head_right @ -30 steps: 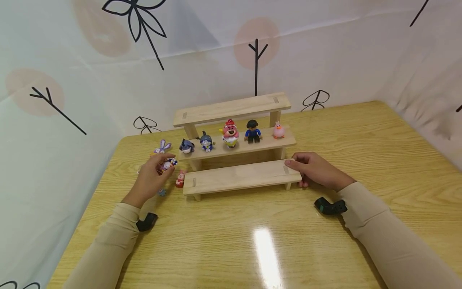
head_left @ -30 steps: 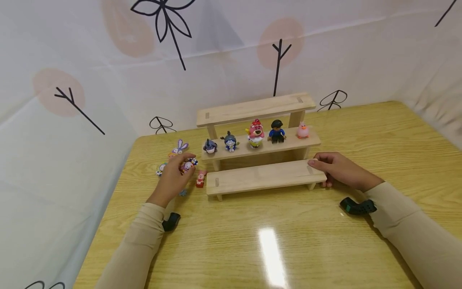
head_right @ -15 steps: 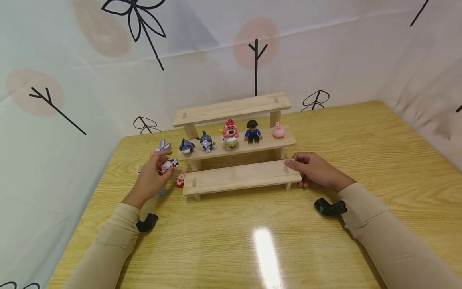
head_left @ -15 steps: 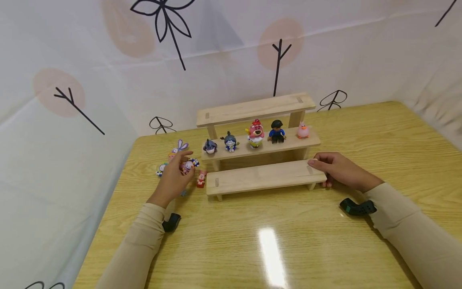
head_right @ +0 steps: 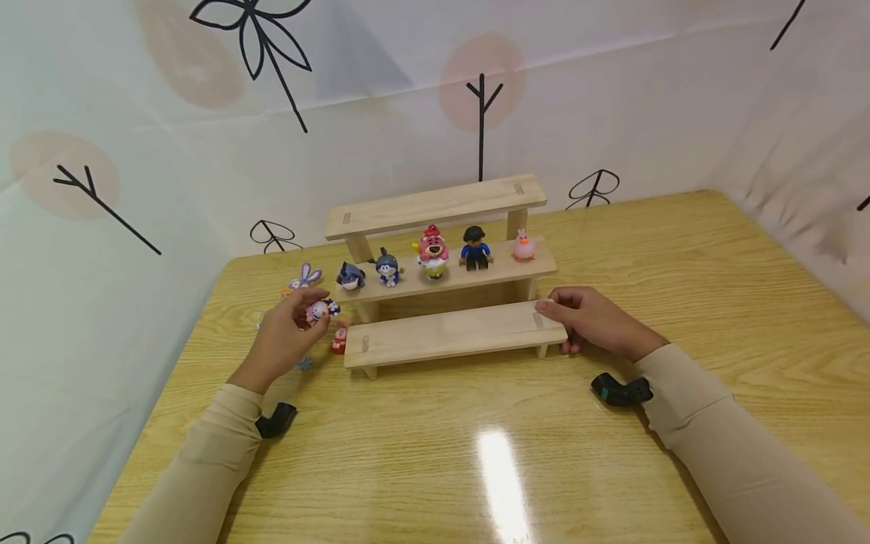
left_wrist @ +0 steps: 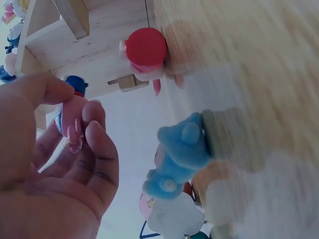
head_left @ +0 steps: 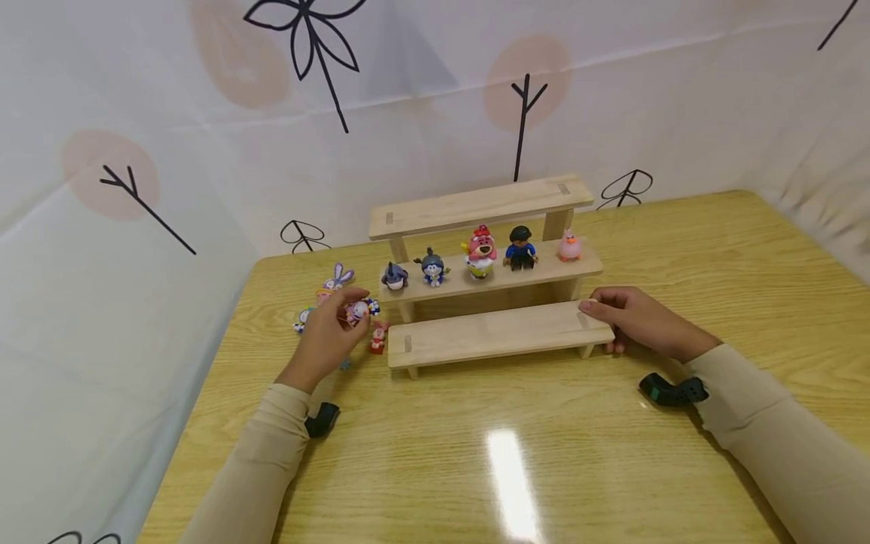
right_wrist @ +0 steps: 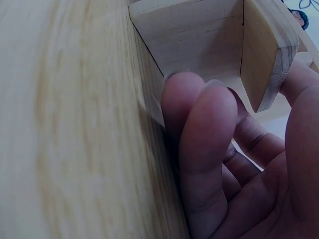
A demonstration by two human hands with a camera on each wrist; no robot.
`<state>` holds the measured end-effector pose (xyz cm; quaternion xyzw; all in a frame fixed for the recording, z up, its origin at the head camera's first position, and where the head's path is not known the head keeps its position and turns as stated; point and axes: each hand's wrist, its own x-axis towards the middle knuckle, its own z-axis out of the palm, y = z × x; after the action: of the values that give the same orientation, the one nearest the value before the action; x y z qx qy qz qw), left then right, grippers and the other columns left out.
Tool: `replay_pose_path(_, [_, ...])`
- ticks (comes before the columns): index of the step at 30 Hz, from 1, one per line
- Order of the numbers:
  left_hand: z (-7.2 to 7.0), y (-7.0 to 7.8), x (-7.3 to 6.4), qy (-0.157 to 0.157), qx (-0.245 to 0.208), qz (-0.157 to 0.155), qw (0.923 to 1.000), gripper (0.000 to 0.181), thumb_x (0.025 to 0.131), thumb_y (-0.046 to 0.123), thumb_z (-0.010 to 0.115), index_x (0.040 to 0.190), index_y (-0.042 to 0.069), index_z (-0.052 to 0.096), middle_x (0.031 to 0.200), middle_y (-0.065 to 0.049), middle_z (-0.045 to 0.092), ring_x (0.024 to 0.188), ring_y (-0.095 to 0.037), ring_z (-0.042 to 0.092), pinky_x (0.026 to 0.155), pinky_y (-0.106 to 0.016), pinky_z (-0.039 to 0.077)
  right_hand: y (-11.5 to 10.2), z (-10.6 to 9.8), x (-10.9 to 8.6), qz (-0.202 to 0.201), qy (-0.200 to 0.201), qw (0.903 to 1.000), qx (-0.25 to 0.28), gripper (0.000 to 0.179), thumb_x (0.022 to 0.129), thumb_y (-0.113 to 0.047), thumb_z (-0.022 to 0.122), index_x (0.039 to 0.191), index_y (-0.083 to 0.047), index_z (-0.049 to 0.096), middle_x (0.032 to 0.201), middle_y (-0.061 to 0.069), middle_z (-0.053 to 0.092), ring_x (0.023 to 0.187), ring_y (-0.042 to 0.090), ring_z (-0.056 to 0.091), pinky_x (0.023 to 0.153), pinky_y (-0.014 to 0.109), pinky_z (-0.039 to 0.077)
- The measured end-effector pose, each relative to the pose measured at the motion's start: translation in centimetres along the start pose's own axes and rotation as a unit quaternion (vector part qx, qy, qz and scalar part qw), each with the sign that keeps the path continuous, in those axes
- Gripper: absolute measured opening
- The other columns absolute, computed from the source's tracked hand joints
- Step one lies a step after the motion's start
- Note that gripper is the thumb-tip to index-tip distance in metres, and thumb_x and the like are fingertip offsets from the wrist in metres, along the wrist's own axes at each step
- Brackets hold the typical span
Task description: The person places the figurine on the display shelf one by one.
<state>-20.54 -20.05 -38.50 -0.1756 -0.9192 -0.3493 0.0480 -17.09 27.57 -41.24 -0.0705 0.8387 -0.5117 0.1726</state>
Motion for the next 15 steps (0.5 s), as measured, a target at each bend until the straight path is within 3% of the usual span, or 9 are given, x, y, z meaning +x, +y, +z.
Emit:
replay_pose_path(6, [0.0,0.5,0.0,0.022,-0.008,0.026,0.9994,0.034,0.096,0.013,0.065,0.130,0.011,0.060,0.123,-0.010,0.058,0.075,-0.016,0.056,0.066,-0.027,0.053,-0.1,0.0,0.0,0.003,-0.002,1.0000,0.004,0.041,0.105,-0.043,0.049,0.101,-0.002,0.057,0.082,0.010,0.066,0.056,0.019,0.062,0.054,0.037,0.056])
replay_pose_path(15, [0.0,1.8,-0.1,0.035,-0.019,0.055,0.9977,0.036,0.095,0.011,0.066,0.130,0.011,0.060,0.125,-0.009,0.061,0.086,-0.019,0.061,0.071,-0.029,0.055,-0.1,-0.1,0.0,0.008,0.001,1.0000,-0.003,0.042,0.105,-0.044,0.049,0.102,-0.003,0.058,0.082,0.009,0.066,0.056,0.019,0.061,0.054,0.036,0.056])
